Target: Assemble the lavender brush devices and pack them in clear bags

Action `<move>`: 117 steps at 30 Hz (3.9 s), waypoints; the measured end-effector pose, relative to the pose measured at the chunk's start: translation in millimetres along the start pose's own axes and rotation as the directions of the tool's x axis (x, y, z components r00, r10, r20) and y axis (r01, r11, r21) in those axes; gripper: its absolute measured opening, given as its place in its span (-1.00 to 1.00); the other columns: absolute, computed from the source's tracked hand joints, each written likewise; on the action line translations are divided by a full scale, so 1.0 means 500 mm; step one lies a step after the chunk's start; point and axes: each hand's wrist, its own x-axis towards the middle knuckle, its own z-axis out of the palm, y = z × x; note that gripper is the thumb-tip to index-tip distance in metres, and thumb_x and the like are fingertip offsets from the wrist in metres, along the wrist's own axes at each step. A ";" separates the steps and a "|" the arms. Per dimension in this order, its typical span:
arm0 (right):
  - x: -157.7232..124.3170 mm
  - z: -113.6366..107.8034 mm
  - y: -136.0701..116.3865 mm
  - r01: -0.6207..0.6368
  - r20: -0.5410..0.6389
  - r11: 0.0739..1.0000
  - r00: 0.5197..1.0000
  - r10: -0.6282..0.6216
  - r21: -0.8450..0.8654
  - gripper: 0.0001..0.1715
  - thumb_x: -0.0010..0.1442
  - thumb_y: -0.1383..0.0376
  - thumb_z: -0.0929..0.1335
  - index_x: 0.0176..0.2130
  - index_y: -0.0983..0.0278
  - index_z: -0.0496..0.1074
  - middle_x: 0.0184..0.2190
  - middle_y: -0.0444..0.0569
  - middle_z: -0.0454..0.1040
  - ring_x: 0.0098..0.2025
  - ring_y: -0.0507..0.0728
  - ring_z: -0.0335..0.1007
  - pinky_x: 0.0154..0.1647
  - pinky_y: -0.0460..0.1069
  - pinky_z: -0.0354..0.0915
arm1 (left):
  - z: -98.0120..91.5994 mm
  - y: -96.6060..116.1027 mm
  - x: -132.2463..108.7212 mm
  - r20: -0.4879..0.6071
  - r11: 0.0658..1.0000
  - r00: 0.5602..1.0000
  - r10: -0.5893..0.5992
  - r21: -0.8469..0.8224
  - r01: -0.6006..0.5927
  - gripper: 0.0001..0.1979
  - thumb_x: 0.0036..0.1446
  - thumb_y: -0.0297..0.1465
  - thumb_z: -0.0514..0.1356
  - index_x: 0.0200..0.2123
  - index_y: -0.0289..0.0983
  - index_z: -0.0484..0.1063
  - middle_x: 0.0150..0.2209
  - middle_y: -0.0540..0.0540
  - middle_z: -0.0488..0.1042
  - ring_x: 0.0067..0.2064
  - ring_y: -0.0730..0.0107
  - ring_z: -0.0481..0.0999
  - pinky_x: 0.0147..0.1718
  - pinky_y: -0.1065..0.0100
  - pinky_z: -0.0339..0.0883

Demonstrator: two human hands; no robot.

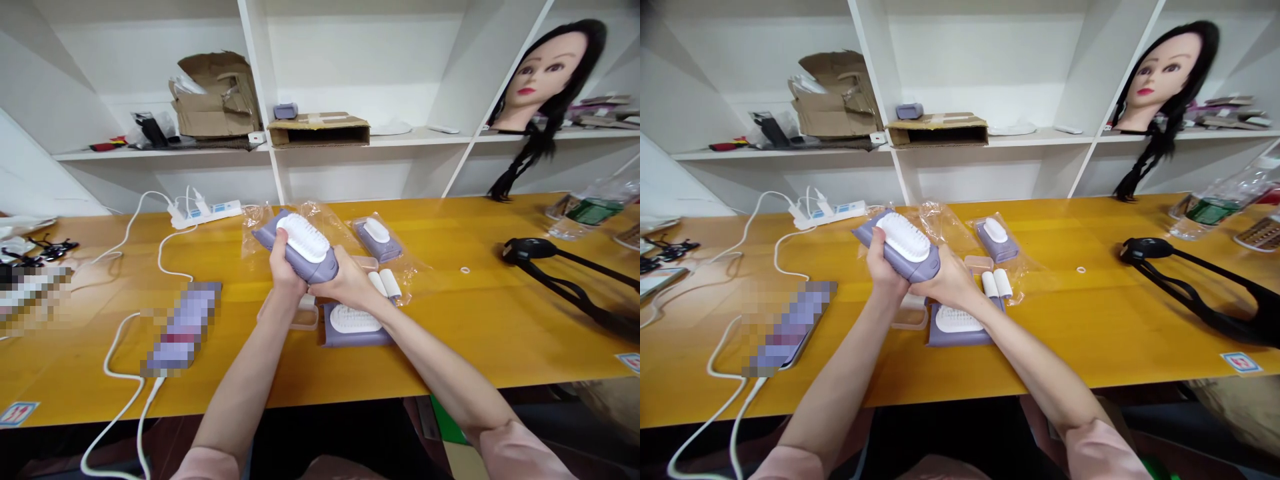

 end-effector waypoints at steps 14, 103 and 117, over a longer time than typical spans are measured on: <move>-0.003 0.010 -0.012 -0.070 -0.005 0.977 0.998 0.070 -0.202 -0.32 -0.27 -0.02 0.45 -0.23 0.23 0.19 -0.35 -0.05 0.43 -0.31 0.21 0.39 -0.49 -0.02 0.21 | -0.024 -0.003 0.040 -0.108 0.991 0.985 -0.132 -0.001 0.133 -0.62 0.04 -0.09 0.15 -0.27 -0.29 0.46 -0.36 -0.10 0.53 -0.31 0.26 0.55 -0.24 0.26 0.42; -0.020 -0.032 -0.005 0.240 0.045 0.969 0.969 -0.242 0.057 -0.33 0.21 0.09 0.24 0.22 0.24 0.02 -0.23 -0.02 0.42 -0.29 0.13 0.37 -0.21 0.06 0.33 | -0.052 0.022 -0.041 0.080 0.942 0.940 -0.333 0.068 0.328 -0.54 0.15 -0.13 0.02 -0.11 -0.35 0.46 -0.22 -0.20 0.56 -0.19 0.16 0.55 -0.19 0.27 0.40; -0.014 -0.040 0.003 0.384 -0.181 0.919 0.901 -0.394 -0.090 -0.52 0.14 0.36 0.28 0.08 0.22 0.26 -0.26 -0.01 0.44 -0.38 0.08 0.35 -0.33 0.01 0.33 | -0.051 0.047 -0.046 0.113 0.769 0.781 -0.615 0.306 0.561 -0.41 0.15 0.05 -0.12 0.05 -0.22 0.26 -0.25 -0.13 0.50 -0.42 0.32 0.52 -0.40 0.29 0.37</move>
